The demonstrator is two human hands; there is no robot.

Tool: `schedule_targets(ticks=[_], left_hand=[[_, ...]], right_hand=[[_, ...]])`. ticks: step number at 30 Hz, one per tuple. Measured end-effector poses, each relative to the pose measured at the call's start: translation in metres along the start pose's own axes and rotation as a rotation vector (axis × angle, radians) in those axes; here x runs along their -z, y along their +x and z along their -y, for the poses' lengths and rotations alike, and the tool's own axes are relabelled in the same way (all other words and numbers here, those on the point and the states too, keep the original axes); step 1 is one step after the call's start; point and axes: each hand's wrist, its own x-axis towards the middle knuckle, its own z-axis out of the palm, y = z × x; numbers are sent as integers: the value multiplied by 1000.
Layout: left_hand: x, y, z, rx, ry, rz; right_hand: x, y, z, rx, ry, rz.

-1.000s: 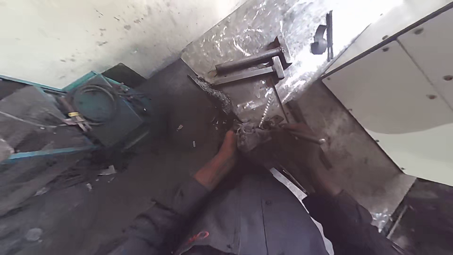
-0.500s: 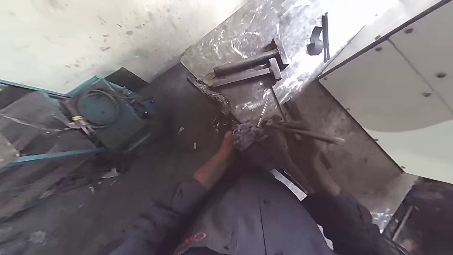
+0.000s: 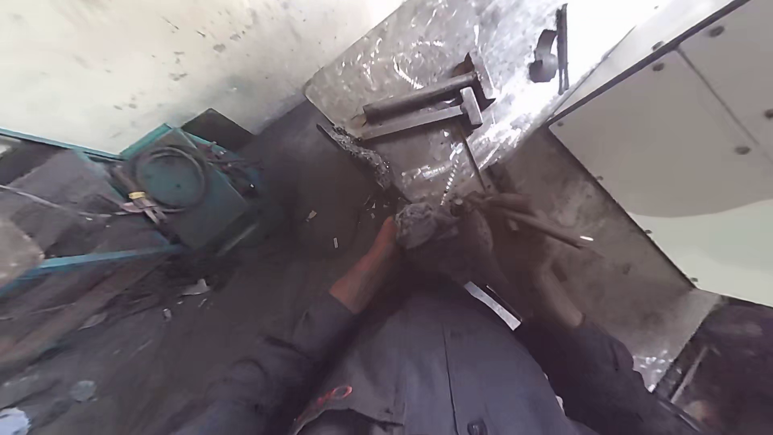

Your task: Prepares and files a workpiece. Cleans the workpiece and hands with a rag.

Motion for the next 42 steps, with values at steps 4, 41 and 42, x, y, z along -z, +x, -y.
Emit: schedule_targets(ticks=[4,41,42], left_hand=[[-4,3,-8,-95,375,30],[-47,-10,-11,11,430,-278],[-46,-8,-7,-17,425,-279]], right_hand=[[3,-11,-2,-60,-81,43],[9,-28,10,18,-132,169],[5,-31,-3,-3,-168,186]])
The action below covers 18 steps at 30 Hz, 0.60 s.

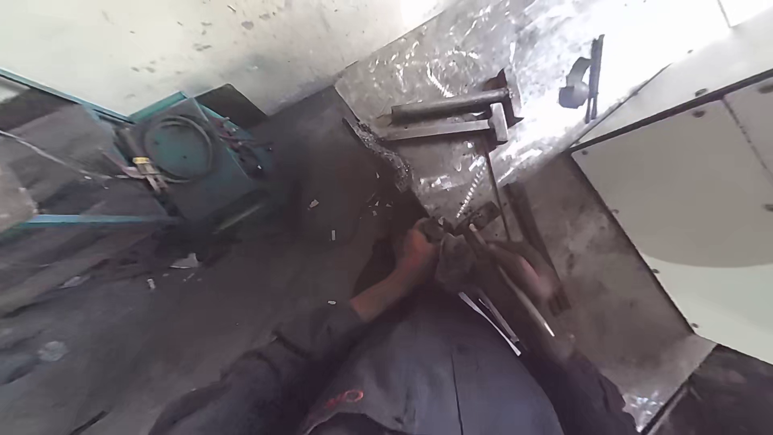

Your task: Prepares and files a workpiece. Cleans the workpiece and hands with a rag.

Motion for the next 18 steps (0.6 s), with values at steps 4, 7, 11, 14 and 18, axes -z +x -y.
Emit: schedule_targets(ticks=[4,7,11,14,18], left_hand=[[2,2,-3,-13,8,-9],[0,-1,-4,-7,-16,1],[-3,-2,0,-71,-32,-5],[1,-4,2,-83,-62,-1],[0,-3,-4,-36,-35,28]], right_hand=[[-9,21,-4,-142,75,-84],[-1,31,7,-37,225,-271],[-10,39,11,-416,41,15],[2,54,24,-421,113,-116],[16,64,13,-252,301,-221]])
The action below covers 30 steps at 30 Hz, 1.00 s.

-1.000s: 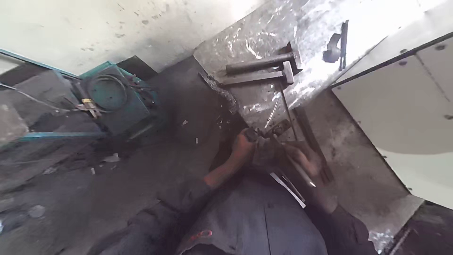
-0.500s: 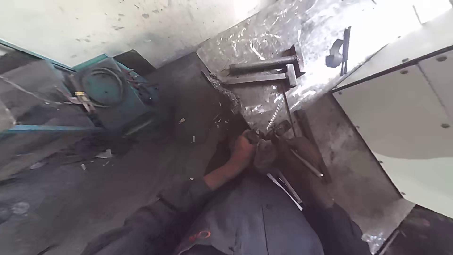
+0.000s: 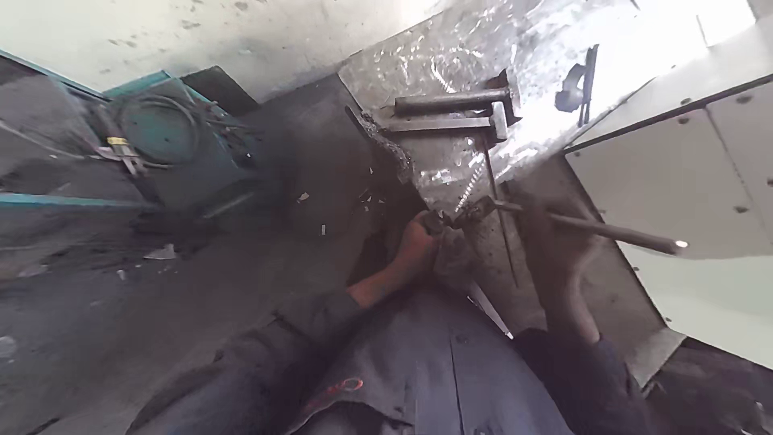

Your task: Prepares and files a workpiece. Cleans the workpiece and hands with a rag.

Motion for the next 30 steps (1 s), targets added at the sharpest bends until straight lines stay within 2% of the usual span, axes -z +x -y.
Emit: schedule_targets(ticks=[2,4,7,11,15,17,19,20,22,24,27,28,30], left_hand=[[3,0,-1,-6,23,2],[5,0,-1,-11,31,8],[4,2,7,-22,11,12],[1,4,10,-25,-8,1],[-3,0,6,-52,46,-45],[-1,1,7,-58,51,-48],[-2,0,9,-25,25,-35],[-3,0,10,-25,12,-34],[-5,1,13,-66,-16,-47],[-7,1,12,-86,-18,-59],[-3,-2,14,-40,35,-27],[-4,-1,13,-40,26,-19],[-6,0,14,-61,-1,-34]], right_hand=[[0,2,-1,-144,35,145],[2,0,-3,-220,44,213],[14,-7,6,-100,-8,279],[13,-21,11,120,-210,193],[-8,-23,-6,62,-460,304],[-10,-16,1,88,-381,228],[-10,-16,4,194,-304,97],[-12,-16,1,190,-319,100],[-19,-14,-7,33,-435,224],[-20,-3,-4,-94,-480,259],[-16,-2,8,52,-300,113],[-17,-1,11,68,-305,108],[-23,1,5,-33,-466,228]])
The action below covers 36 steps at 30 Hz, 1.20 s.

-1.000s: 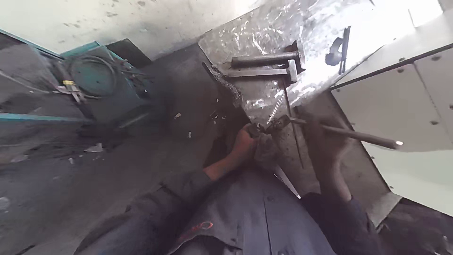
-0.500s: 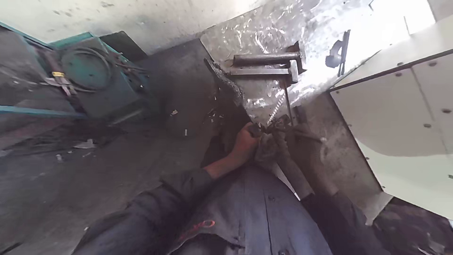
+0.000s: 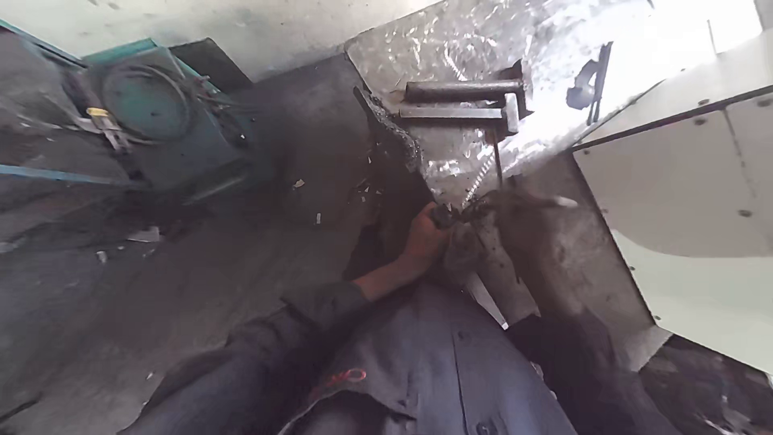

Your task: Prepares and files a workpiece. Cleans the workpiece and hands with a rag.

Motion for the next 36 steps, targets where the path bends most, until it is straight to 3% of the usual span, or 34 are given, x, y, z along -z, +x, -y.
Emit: schedule_targets(ticks=[3,6,9,11,13,15,19,23,27,31,33,36], left_hand=[[0,3,-1,-17,-33,-19],[1,2,3,9,-86,4],[-2,0,4,-7,-109,3],[-3,5,2,-12,-120,-8],[-1,2,3,12,-95,-15],[-1,1,1,16,-89,-13],[-3,0,0,-27,-94,-20],[-2,1,-1,0,-70,-27],[-4,0,1,-28,-87,-38],[-1,2,2,-17,-9,-46],[0,-3,-7,12,-38,-35],[2,0,-8,46,-121,-9]], right_hand=[[-3,19,-13,32,-10,49],[14,18,6,139,30,-93],[-3,13,-10,3,-108,120],[-9,25,-24,-30,-40,162],[1,24,-15,26,160,66],[13,22,-2,50,186,-26],[-2,18,-23,-99,-72,103],[21,18,-20,-13,237,-62],[1,10,-42,-172,150,21],[13,7,-37,-116,407,-140],[16,-6,-28,-260,363,-19],[11,-5,-64,-233,329,-52]])
